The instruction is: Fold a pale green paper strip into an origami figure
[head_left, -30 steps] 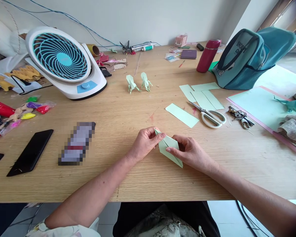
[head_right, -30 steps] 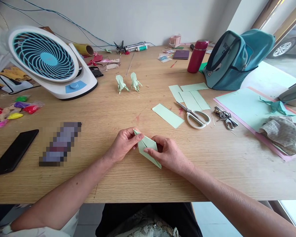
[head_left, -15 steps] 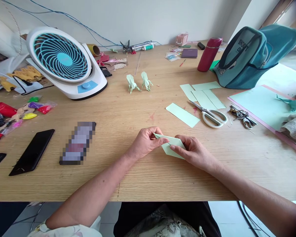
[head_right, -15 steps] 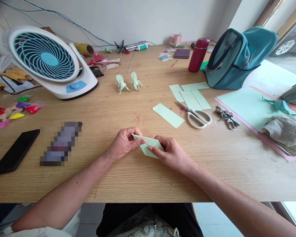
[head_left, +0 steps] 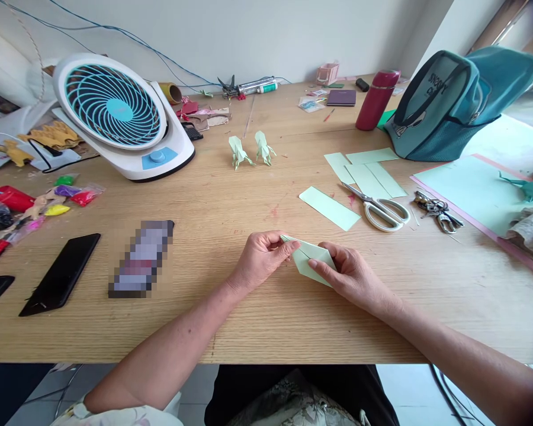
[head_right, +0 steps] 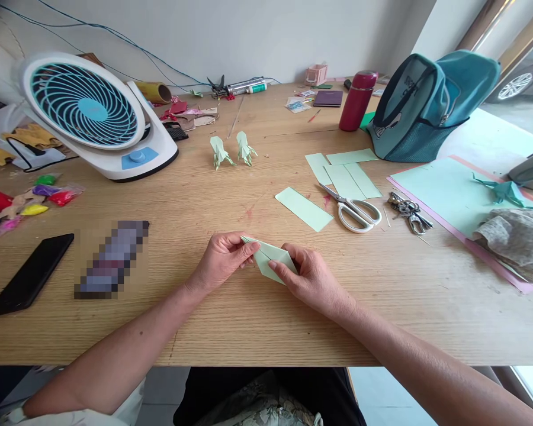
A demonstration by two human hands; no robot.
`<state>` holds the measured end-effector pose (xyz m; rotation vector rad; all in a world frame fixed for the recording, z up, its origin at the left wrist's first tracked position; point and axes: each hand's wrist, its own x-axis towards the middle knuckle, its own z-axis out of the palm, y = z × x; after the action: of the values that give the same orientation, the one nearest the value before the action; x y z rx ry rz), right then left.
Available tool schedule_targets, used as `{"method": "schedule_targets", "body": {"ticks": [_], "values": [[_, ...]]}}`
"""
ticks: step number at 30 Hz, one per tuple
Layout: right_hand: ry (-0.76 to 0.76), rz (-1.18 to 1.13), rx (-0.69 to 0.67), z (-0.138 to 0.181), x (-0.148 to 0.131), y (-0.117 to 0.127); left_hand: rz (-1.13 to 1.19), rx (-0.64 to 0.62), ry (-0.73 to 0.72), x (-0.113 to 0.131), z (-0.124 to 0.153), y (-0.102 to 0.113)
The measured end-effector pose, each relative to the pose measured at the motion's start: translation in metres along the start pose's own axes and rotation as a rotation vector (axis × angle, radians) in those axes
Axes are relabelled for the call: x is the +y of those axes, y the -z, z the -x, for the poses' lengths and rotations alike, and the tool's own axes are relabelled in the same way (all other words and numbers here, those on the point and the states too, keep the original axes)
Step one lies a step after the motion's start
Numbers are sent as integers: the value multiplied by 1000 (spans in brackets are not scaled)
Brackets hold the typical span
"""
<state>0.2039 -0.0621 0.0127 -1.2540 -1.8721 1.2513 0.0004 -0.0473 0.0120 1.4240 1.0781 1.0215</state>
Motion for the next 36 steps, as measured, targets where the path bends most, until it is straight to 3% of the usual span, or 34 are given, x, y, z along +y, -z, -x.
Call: {"method": "schedule_targets", "body": {"ticks": [10,22,28,36], "values": [[23,-56,-31,-1,4,4,141,-45,141,0,-1,3],[5,-167,-152,-4,12,10,120,-46,52,1,0,2],[26,-163,-173,-4,12,10,305,-94,192,0,0,0],[-1,-103,-159,-2,10,8,196,-29,177,2,-2,3]]}}
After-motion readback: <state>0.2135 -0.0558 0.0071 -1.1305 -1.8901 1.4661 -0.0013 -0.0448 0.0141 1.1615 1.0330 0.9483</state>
